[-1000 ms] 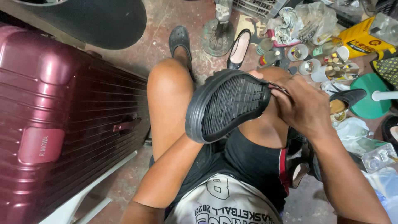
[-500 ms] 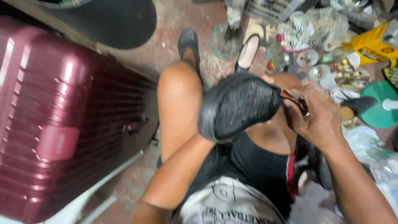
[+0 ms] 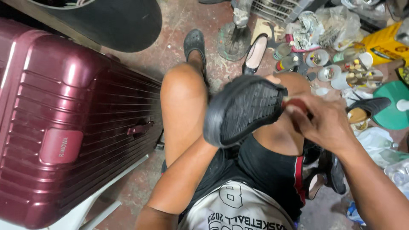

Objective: The person scrubs the sole of a black slip-on shoe using a red abrasive block. They hold the shoe in one hand and rub the sole repeatedly, focusing on the tread pattern and edges.

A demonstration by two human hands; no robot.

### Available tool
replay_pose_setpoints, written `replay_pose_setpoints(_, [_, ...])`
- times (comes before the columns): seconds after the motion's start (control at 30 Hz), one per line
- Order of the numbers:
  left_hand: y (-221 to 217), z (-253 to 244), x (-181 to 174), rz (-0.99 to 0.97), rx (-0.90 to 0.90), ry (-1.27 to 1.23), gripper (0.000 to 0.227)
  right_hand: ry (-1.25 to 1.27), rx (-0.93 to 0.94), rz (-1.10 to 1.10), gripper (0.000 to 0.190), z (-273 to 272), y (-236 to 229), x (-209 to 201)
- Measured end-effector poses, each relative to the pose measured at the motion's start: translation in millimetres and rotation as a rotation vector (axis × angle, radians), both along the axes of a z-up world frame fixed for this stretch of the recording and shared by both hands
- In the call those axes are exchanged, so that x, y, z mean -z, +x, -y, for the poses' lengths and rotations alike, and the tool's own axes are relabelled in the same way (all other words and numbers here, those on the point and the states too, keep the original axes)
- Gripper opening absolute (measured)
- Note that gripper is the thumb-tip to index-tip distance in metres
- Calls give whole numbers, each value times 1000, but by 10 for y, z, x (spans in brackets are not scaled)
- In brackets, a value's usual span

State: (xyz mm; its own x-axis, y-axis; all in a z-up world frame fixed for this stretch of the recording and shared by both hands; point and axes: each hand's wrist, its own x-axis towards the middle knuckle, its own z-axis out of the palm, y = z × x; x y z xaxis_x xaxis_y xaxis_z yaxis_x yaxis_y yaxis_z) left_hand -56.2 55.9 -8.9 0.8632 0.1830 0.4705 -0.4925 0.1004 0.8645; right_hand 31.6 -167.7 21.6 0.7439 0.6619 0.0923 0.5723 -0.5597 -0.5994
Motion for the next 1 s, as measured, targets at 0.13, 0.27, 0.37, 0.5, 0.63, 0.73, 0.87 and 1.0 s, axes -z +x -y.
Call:
replay_pose_setpoints(0.13, [96, 91, -22, -41, 79, -24, 63, -121, 11, 255, 13, -55, -26, 59])
replay_pose_setpoints(0.27, [141, 100, -38, -47, 105, -6, 62, -202, 51, 23, 13, -35, -66, 29])
replay_pose_setpoints(0.37, [150, 20, -24, -2, 59, 14, 62, -86, 40, 15, 13, 30, 15, -26])
replay_pose_setpoints(0.5, [73, 77, 38, -33, 74, 21, 61, -143, 58, 320, 16, 53, 17, 45])
replay_pose_setpoints(0.63, [194, 91, 104, -41, 120, 109, 61, -241, -25, 326, 13, 4, -14, 151])
replay_pose_setpoints(0.73, [151, 84, 185, -51, 139, 217, 60, -210, 41, 59, 12, 52, -107, 143])
replay_pose_setpoints(0.87, [219, 103, 255, -50, 137, 336, 60, -58, 83, -296, 18, 93, -111, 66])
replay_pose_setpoints(1.0, [162, 91, 318, -74, 141, 371, 62, -50, 62, 158, 12, 53, -154, 90])
